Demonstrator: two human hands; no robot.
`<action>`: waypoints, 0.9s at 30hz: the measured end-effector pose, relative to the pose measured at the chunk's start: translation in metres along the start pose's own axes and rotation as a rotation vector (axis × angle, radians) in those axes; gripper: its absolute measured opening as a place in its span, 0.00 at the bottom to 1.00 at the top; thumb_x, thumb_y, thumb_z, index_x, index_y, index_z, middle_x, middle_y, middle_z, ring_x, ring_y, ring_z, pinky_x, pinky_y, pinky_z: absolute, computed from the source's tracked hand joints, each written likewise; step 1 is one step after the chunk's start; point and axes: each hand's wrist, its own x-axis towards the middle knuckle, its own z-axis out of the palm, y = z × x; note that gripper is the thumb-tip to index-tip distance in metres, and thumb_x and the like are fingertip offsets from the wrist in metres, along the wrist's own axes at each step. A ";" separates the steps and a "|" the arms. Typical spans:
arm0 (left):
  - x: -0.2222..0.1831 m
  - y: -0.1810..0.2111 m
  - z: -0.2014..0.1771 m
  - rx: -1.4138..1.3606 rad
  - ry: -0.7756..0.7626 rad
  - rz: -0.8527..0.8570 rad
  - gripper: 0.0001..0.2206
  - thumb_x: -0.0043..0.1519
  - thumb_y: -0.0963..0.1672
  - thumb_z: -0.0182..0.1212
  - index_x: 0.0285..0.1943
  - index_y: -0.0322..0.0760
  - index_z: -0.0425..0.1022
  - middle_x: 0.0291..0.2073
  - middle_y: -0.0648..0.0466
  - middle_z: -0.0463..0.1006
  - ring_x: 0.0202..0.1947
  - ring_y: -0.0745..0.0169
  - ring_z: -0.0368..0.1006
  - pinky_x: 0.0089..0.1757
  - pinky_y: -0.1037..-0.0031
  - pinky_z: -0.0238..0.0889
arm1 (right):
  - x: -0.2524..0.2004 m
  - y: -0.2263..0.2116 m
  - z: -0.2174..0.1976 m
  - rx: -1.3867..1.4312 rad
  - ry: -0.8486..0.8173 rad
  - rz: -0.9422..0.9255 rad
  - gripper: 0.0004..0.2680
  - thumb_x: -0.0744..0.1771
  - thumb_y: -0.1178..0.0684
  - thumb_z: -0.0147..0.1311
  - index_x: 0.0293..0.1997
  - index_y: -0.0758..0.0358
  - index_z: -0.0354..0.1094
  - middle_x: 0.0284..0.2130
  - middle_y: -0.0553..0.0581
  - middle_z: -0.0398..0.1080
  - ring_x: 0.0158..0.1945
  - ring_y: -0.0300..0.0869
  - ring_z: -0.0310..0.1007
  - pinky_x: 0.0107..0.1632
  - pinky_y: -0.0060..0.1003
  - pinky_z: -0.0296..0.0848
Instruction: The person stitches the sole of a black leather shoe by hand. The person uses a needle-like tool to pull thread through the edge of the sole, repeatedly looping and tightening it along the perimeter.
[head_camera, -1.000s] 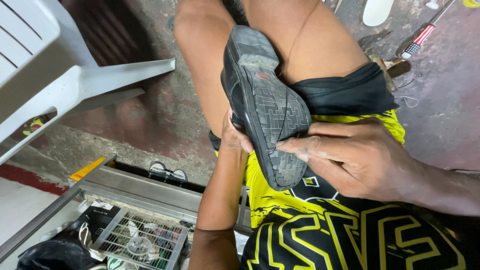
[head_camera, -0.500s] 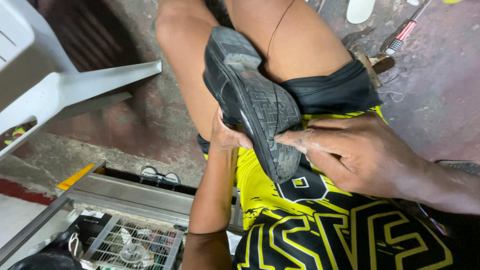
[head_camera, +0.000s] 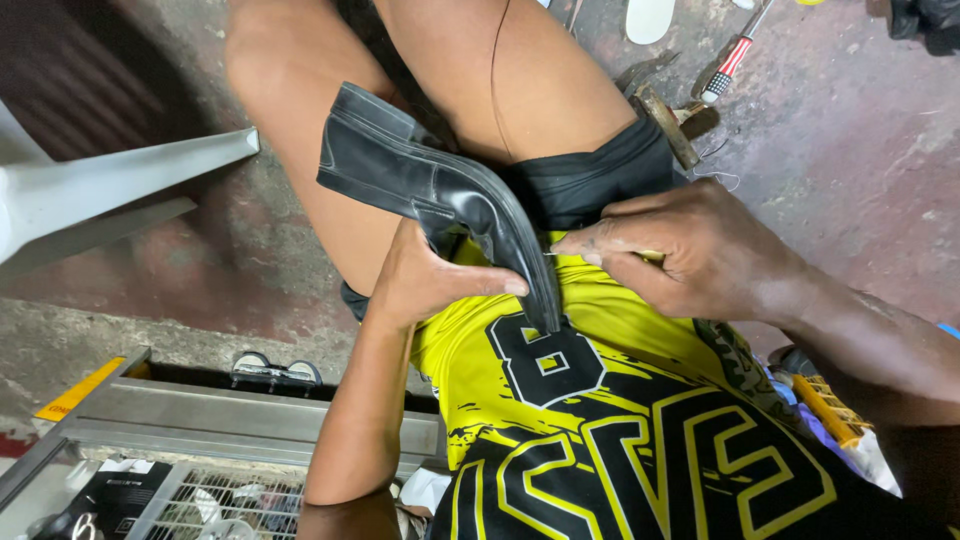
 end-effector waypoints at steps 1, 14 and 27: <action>0.001 0.004 -0.001 0.000 -0.022 -0.022 0.26 0.42 0.44 0.85 0.47 0.35 0.76 0.41 0.57 0.80 0.44 0.67 0.76 0.50 0.72 0.70 | -0.001 0.003 0.000 -0.010 0.016 -0.017 0.09 0.65 0.56 0.55 0.48 0.55 0.78 0.39 0.53 0.81 0.38 0.42 0.83 0.41 0.36 0.80; 0.032 0.027 -0.020 0.298 0.036 -0.286 0.20 0.69 0.50 0.62 0.37 0.24 0.75 0.30 0.51 0.71 0.33 0.69 0.64 0.36 0.74 0.61 | -0.003 0.037 0.030 0.594 0.232 0.109 0.24 0.65 0.56 0.59 0.66 0.70 0.53 0.60 0.61 0.65 0.63 0.41 0.67 0.63 0.37 0.68; 0.060 0.016 -0.023 -0.643 -0.180 -0.485 0.14 0.57 0.43 0.69 0.48 0.29 0.79 0.40 0.51 0.83 0.38 0.63 0.80 0.44 0.71 0.75 | 0.009 0.040 0.039 0.768 0.307 0.239 0.24 0.62 0.65 0.62 0.66 0.72 0.61 0.52 0.61 0.74 0.51 0.39 0.75 0.50 0.34 0.75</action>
